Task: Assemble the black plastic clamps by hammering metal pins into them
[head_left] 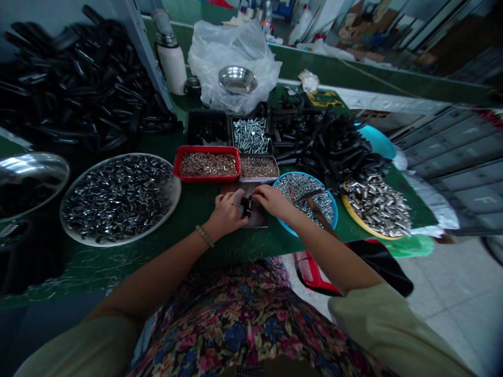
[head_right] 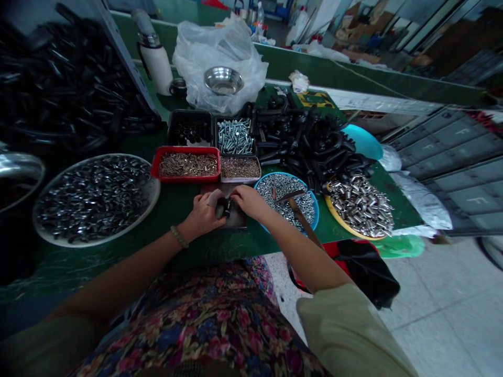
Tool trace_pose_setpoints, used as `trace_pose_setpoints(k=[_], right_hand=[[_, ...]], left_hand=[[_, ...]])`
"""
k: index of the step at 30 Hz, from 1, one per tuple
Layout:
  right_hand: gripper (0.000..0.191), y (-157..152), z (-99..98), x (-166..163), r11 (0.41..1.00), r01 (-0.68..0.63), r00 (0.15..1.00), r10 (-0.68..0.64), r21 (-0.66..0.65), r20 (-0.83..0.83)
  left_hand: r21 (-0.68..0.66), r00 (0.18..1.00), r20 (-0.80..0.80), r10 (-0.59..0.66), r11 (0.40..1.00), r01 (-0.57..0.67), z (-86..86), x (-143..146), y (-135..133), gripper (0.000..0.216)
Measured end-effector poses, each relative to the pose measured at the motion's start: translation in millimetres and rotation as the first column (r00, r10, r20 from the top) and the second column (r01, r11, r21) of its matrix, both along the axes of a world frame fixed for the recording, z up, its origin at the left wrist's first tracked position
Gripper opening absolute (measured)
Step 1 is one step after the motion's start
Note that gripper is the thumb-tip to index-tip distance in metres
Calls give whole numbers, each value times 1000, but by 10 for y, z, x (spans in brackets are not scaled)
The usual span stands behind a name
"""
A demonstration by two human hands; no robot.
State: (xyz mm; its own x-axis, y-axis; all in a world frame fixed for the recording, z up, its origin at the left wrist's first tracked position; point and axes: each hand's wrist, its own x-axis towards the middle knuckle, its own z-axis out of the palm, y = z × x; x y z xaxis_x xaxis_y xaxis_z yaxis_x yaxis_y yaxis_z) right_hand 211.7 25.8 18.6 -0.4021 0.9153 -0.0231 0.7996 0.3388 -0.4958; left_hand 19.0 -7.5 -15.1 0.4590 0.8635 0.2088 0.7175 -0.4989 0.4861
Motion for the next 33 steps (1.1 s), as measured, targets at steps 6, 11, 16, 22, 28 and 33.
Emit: trace_pose_setpoints(k=[6,11,16,22,28,33], right_hand=[[19,-86,-1,-189,953,-210,928,125,217,350],[29,-254,48,5,948,-199,916,89,251,390],[41,-648,77,795,860,403,700,-509,312,501],[42,-737,-41,1154,838,495,629,-528,230,571],[40,-728,75,948,825,529,648,-545,201,531],[33,-770,373,315,922,384,903,-388,61,184]], left_hand=[[12,1000,-8,7,1000,-7,-12,12,-1,59],[16,999,-27,25,1000,-25,3,21,-8,55],[14,999,-32,20,1000,-19,22,27,-6,48],[-8,999,-11,47,999,-47,21,34,-1,51],[-19,999,-2,37,999,-37,7,20,2,53],[-29,999,32,37,999,-36,-4,16,4,54]])
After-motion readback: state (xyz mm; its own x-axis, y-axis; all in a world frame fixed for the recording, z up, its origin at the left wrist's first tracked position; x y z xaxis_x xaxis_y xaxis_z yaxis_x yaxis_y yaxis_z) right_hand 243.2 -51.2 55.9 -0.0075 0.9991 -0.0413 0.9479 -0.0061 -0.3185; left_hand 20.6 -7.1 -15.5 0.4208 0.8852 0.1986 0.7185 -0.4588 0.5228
